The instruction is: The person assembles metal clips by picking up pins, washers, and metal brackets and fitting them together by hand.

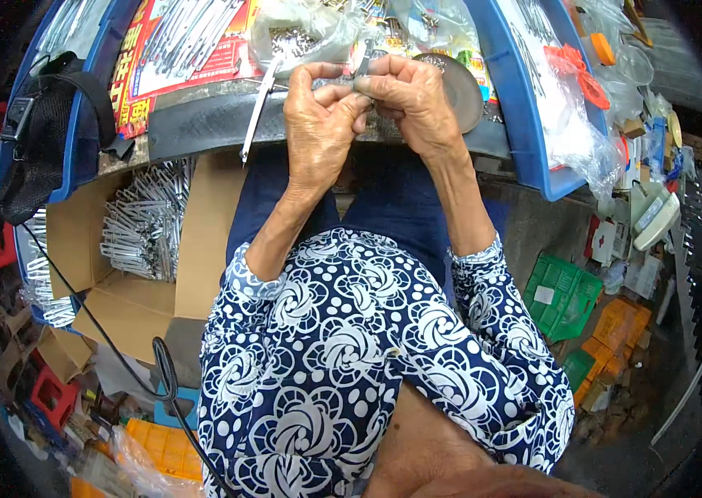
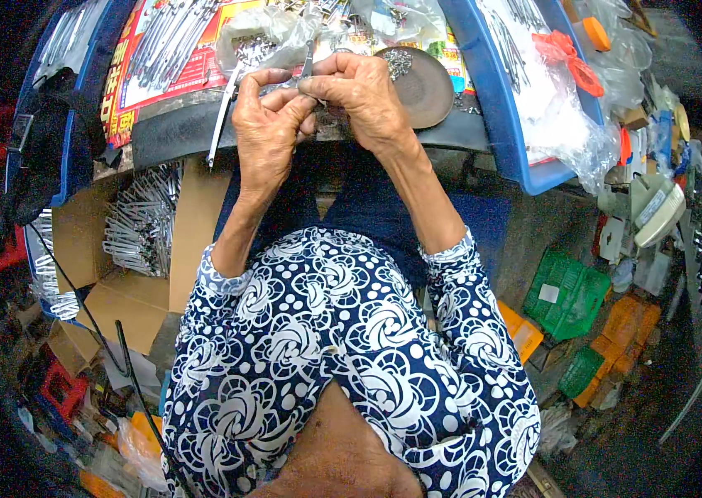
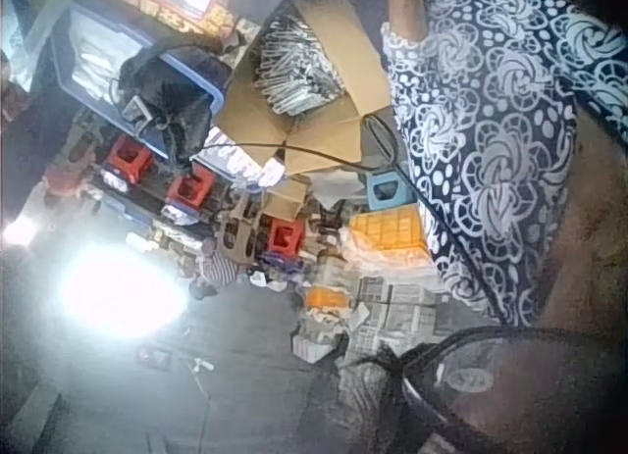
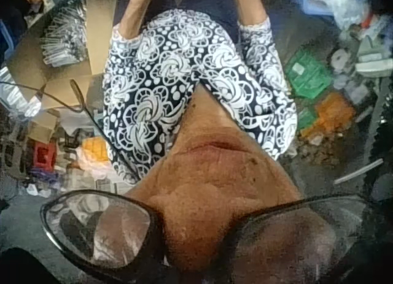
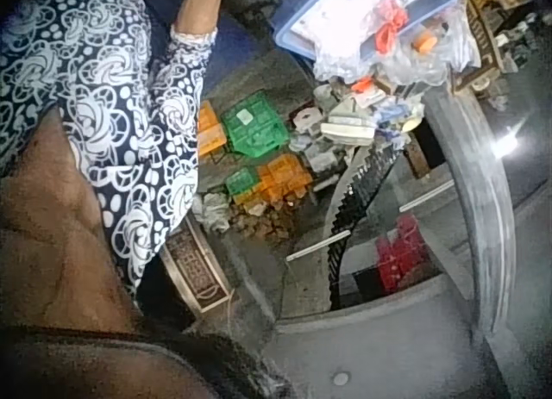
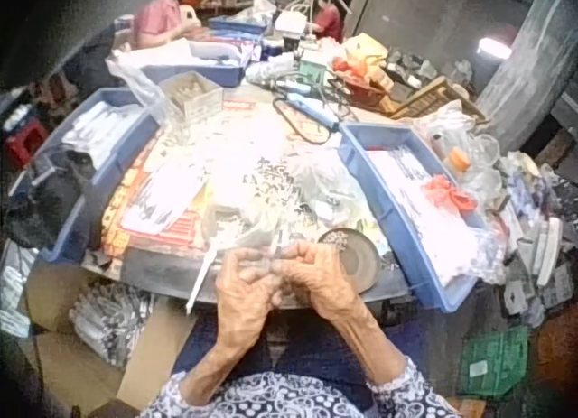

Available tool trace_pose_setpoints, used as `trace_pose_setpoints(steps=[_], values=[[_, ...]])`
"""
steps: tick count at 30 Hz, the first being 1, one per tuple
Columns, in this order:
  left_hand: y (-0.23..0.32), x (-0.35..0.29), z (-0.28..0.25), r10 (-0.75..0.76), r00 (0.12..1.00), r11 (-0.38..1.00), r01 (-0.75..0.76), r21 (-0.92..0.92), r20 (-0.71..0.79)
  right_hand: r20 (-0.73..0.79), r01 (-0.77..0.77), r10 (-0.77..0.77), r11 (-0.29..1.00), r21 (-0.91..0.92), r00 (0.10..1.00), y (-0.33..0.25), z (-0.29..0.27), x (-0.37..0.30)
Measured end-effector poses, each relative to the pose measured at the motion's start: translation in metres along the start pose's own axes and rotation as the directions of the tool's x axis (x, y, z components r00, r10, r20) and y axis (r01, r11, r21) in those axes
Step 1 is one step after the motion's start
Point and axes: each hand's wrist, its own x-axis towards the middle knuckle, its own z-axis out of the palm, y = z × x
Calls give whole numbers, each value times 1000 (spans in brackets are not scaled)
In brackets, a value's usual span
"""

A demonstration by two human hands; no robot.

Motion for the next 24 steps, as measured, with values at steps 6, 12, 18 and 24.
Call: trace_pose_setpoints(steps=[6, 12, 18, 24], values=[[3, -1, 2, 39, 999, 991, -37, 127, -15, 11, 15, -15, 1000, -23, 1000, 1, 0, 5], [1, -3, 1, 41, 998, 969, -49, 241, 38, -3, -10, 10, 996, -92, 1000, 4, 0, 6], [0, -2, -1, 18, 999, 976, -28, 214, 48, 38, -6, 12, 987, -163, 999, 0, 2, 7], [3, -1, -2, 10, 996, 984, -26, 174, 91, 84, 21, -10, 991, -135, 996, 0, 1, 5]])
